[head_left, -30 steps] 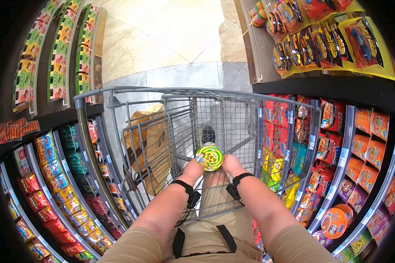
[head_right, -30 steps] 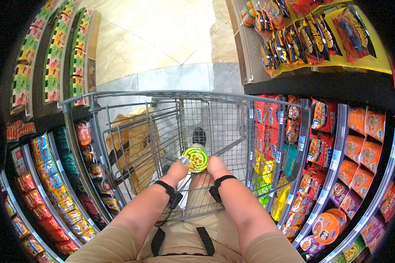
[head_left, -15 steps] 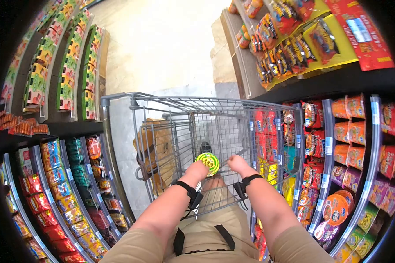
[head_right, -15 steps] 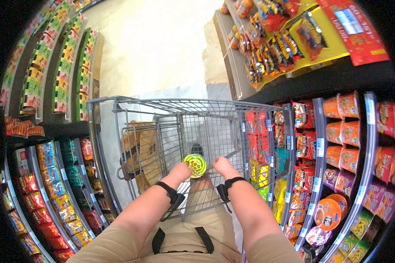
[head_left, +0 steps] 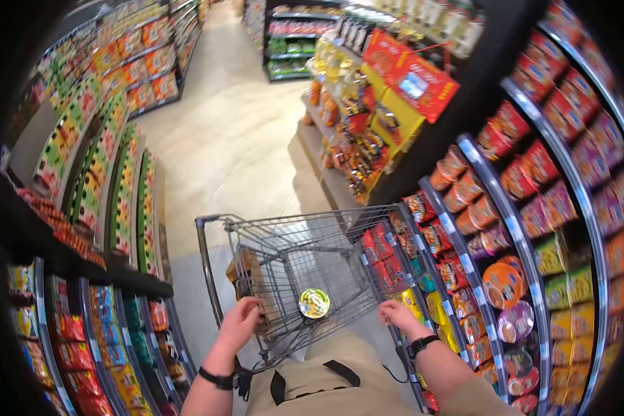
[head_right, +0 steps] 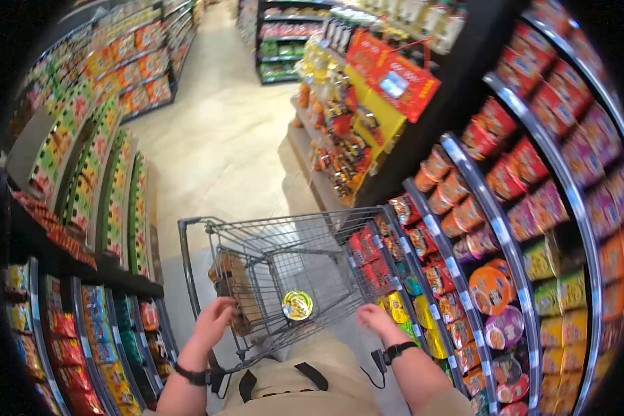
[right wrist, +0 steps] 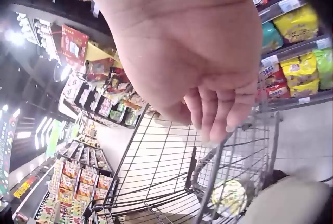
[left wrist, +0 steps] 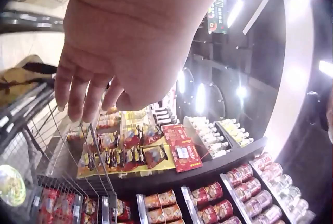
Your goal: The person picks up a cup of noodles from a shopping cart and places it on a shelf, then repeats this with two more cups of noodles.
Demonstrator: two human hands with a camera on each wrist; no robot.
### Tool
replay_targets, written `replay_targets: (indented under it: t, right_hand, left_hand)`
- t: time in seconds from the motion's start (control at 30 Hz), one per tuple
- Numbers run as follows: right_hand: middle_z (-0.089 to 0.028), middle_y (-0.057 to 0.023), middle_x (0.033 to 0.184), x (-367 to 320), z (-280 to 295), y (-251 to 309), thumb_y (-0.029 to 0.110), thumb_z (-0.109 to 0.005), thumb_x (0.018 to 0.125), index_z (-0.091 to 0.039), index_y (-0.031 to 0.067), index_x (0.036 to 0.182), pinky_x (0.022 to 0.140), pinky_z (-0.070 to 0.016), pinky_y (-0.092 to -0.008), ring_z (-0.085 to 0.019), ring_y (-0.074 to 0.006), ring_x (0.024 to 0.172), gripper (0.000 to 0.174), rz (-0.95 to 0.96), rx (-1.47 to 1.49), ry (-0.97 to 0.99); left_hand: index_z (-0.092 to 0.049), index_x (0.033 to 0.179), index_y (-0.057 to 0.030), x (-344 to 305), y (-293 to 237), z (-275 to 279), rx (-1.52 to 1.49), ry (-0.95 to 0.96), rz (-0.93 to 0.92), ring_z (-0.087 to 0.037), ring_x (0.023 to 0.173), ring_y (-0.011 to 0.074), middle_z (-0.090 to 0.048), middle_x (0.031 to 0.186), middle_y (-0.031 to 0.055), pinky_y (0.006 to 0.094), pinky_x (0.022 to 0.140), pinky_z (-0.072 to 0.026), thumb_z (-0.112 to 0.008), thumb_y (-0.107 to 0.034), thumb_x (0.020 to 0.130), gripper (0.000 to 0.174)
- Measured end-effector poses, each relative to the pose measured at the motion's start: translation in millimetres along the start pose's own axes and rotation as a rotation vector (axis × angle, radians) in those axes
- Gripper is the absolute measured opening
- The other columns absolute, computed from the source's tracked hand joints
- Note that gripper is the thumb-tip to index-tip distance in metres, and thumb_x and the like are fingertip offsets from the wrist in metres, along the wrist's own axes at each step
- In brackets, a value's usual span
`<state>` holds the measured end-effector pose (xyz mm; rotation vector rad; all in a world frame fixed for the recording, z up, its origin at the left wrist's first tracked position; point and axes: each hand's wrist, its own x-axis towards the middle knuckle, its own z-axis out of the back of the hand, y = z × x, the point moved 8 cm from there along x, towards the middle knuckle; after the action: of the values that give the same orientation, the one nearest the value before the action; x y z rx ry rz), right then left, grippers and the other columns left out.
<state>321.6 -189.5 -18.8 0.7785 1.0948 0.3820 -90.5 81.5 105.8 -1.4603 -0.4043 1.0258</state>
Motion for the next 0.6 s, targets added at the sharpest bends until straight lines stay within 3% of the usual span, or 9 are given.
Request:
replay_targets:
  t: [0.13, 0.2, 0.37, 0.47, 0.6]
  right_hand:
    - [-0.071, -0.0025, 0.084, -83.7, 22.4, -59.9, 0.023, -0.062, 0.097, -0.068, 0.0076, 0.097, 0.062, -0.0506, -0.0294, -0.067, -0.0129, 0.077, 0.016, -0.01, 0.032, -0.119]
    - [-0.07, -0.0022, 0.085, -136.9, 27.2, -108.9, 0.024, -0.061, 0.098, -0.067, 0.0073, 0.1, 0.065, -0.0513, -0.0295, -0.067, -0.0128, 0.078, 0.018, -0.093, 0.052, -0.161]
    - [-0.07, -0.0023, 0.084, -252.8, 33.0, -164.4, 0.028, -0.059, 0.101, -0.065, 0.0088, 0.095, 0.066, -0.0526, -0.0308, -0.069, -0.0144, 0.078, 0.02, -0.275, 0.117, -0.219]
    - [-0.069, -0.003, 0.083, -281.8, 51.4, -184.1, 0.03, -0.06, 0.103, -0.064, 0.0083, 0.093, 0.065, -0.0524, -0.0308, -0.069, -0.0155, 0.076, 0.024, -0.251, 0.166, -0.262]
    - [-0.067, -0.0026, 0.077, -291.0, 77.0, -176.0, 0.033, -0.06, 0.104, -0.063, 0.0083, 0.087, 0.063, -0.0517, -0.0313, -0.069, -0.0159, 0.073, 0.03, -0.19, 0.232, -0.387]
  left_hand:
    - [-0.061, 0.125, -0.0041, -36.1, 27.0, 39.0, 0.028, -0.04, -0.071, -0.068, 0.083, 0.015, -0.071, 0.096, 0.0068, 0.0298, 0.072, -0.054, -0.055, -0.011, 0.103, 0.024]
    - [-0.06, 0.124, -0.0045, -48.4, 36.6, 49.6, 0.002, -0.074, -0.015, -0.066, 0.078, 0.014, -0.071, 0.097, 0.0069, 0.0293, 0.069, -0.0527, -0.053, -0.011, 0.103, 0.022]
    - [-0.061, 0.121, -0.004, -61.3, 15.3, 12.6, 0.006, 0.017, 0.041, -0.065, 0.076, 0.0129, -0.071, 0.096, 0.0064, 0.0289, 0.067, -0.0515, -0.052, -0.011, 0.103, 0.021]
    - [-0.061, 0.12, -0.0035, -63.6, -19.2, -21.1, 0.088, 0.094, -0.086, -0.066, 0.078, 0.0138, -0.07, 0.096, 0.0067, 0.0285, 0.068, -0.0528, -0.051, -0.012, 0.105, 0.02]
    - [-0.062, 0.116, -0.0012, -73.7, -62.6, -67.4, 0.123, 0.167, -0.114, -0.063, 0.077, 0.0114, -0.07, 0.093, 0.0067, 0.0276, 0.069, -0.0515, -0.056, -0.011, 0.103, 0.018]
